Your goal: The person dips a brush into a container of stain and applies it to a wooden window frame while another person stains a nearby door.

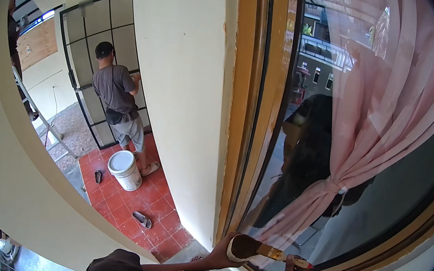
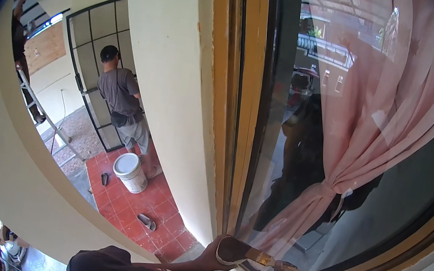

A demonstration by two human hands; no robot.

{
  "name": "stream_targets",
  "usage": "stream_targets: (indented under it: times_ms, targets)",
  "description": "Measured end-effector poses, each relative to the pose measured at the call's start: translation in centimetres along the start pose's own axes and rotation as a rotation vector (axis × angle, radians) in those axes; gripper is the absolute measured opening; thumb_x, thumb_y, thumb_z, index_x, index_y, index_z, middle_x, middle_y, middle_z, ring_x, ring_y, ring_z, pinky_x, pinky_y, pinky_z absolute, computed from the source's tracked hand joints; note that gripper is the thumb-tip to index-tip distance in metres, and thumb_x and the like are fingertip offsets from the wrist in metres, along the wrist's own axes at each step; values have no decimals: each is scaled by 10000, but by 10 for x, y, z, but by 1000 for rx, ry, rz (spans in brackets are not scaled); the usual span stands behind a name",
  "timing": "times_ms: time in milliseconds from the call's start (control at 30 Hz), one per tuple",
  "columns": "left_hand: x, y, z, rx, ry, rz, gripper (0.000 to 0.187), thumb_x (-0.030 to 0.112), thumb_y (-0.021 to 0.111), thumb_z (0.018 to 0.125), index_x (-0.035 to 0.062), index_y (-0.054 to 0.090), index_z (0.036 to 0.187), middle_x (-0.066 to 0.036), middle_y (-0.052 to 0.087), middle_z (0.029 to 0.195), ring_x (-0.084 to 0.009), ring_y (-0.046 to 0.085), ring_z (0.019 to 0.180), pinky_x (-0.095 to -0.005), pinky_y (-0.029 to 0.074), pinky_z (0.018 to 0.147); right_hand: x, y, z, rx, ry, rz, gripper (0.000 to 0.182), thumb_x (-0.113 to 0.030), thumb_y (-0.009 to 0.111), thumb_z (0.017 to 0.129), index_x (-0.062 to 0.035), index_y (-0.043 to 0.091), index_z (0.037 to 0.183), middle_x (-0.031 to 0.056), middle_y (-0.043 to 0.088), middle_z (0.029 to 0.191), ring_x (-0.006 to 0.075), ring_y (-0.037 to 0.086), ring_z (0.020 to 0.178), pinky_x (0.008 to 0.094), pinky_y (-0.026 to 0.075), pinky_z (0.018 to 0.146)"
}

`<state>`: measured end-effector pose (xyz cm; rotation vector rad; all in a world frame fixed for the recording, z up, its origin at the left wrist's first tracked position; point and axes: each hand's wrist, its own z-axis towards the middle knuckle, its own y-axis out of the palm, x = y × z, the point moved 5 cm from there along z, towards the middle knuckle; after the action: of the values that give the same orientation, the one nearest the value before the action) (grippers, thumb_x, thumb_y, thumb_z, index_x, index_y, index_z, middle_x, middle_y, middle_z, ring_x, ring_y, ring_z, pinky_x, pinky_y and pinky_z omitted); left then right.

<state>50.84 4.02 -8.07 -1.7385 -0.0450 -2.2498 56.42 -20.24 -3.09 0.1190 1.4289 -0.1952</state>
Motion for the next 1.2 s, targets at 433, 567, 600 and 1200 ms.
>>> stream_targets:
  times_ms: [433, 567, 600, 1200]
  targets:
    - [11, -18, -2, 73, -97, 67, 956, 288, 936, 677, 60, 362, 1407, -147, 542, 1321, -272, 548, 1253, -407, 443, 1065, 5, 9, 0, 44, -108, 26, 225, -240, 741, 925, -28, 695, 866, -5, 562, 717, 109, 451, 632, 307, 397, 584]
    - [14, -31, -2, 114, -98, 109, 965, 279, 938, 673, 53, 358, 1411, -145, 542, 1323, -268, 546, 1260, -406, 445, 1069, 7, 16, -5, 31, -48, 206, 262, -247, 724, 943, -71, 594, 798, -61, 393, 619, 64, 316, 548, 283, 270, 494]
    - [7, -34, -3, 117, -91, 130, 968, 271, 939, 668, 48, 359, 1411, -145, 546, 1320, -266, 549, 1258, -407, 446, 1069, 8, 19, -4, -5, -18, 257, 274, -250, 723, 944, -73, 576, 795, -62, 389, 603, 67, 309, 533, 286, 269, 485]
    - [36, -130, 5, 233, 90, 103, 851, 121, 919, 652, 15, 408, 1323, -148, 572, 1281, -253, 581, 1203, -401, 476, 1025, -265, 146, 96, 121, -557, 661, 380, -293, 755, 924, -2, 663, 1151, 53, 655, 1061, 113, 608, 1004, 265, 492, 870]
